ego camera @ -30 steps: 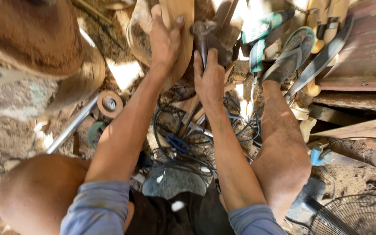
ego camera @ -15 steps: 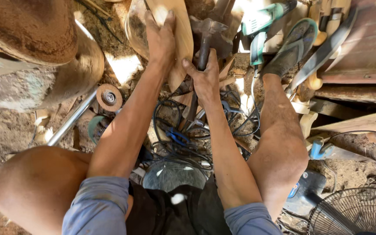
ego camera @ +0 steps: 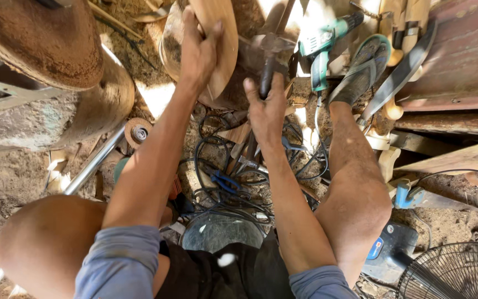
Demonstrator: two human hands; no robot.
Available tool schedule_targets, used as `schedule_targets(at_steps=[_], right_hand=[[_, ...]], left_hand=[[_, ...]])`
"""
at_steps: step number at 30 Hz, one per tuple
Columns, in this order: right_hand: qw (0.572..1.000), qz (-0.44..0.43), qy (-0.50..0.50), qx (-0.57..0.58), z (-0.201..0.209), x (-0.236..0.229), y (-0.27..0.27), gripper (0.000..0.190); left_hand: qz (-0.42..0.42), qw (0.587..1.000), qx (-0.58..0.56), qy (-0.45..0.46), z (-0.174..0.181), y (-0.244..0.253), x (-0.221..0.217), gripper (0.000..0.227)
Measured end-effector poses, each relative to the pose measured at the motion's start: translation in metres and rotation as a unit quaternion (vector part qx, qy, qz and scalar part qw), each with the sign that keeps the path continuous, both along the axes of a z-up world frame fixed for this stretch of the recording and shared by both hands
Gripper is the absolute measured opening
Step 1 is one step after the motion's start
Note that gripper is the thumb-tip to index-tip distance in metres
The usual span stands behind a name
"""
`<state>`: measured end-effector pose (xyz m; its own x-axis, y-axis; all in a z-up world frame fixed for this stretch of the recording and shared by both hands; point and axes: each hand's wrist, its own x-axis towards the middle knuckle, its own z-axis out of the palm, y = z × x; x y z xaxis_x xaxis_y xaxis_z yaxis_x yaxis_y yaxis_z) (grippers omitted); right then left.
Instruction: The person is carving a piece of wood using a hammer and chisel. They repeatedly strike the chisel to shape the wood, occasionally adjusting its position.
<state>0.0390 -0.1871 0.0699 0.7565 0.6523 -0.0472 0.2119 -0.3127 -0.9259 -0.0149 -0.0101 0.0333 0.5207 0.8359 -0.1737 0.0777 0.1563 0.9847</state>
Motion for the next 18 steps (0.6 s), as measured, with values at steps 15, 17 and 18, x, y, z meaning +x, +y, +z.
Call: schedule_targets(at_steps=[15, 17, 18], right_hand=[[0.990, 0.022, -0.138, -0.023, -0.005, 0.014, 0.017, 0.033], [0.994, 0.023, -0.109, -0.021, -0.011, 0.014, 0.024, 0.030], [0.992, 0.040, -0.093, -0.072, -0.014, 0.016, 0.029, 0.030]], left_hand=[[0.026, 0.999, 0.017, -0.019, -0.042, 0.016, 0.021, 0.056], [0.031, 0.998, -0.034, 0.041, -0.045, 0.018, 0.021, 0.054], [0.032, 0.995, -0.059, 0.071, -0.045, 0.019, 0.021, 0.054]])
